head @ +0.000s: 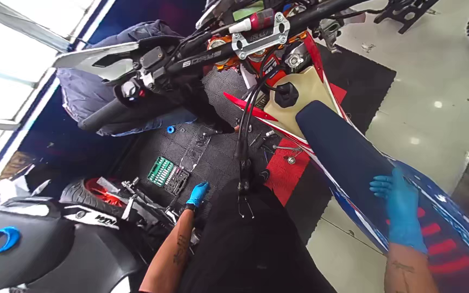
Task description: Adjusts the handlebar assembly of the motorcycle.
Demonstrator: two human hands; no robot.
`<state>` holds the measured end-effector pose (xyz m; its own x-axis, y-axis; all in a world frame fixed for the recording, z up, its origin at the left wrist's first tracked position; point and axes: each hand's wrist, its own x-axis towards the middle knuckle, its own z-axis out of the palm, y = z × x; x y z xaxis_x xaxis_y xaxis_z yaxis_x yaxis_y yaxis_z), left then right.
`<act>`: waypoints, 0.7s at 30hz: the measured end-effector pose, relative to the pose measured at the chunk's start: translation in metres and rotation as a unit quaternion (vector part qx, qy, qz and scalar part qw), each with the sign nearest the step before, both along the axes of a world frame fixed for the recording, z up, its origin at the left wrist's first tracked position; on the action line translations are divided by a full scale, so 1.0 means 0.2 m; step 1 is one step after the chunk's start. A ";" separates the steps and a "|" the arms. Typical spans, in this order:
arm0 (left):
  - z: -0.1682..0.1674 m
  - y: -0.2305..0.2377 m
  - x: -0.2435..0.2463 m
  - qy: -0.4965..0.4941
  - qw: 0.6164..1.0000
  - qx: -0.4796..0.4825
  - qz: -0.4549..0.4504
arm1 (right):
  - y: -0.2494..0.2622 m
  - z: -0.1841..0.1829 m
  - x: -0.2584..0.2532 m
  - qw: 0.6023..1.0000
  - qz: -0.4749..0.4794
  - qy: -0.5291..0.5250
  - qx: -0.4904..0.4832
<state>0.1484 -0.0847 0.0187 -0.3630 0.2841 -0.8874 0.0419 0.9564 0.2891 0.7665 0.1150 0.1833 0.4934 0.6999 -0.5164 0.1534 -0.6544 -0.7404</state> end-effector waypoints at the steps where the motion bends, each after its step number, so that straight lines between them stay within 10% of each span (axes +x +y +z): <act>1: -0.02 0.02 0.01 -0.004 1.000 -0.006 -0.006 | 0.01 0.01 -0.02 1.000 -0.007 -0.006 -0.004; 13: 0.09 0.56 0.20 -0.023 0.994 0.060 -0.089 | 0.02 0.01 -0.01 1.000 0.000 -0.015 -0.009; 21: 0.07 0.39 0.25 0.008 0.997 0.074 0.022 | -0.02 -0.01 0.07 0.999 0.045 0.013 -0.019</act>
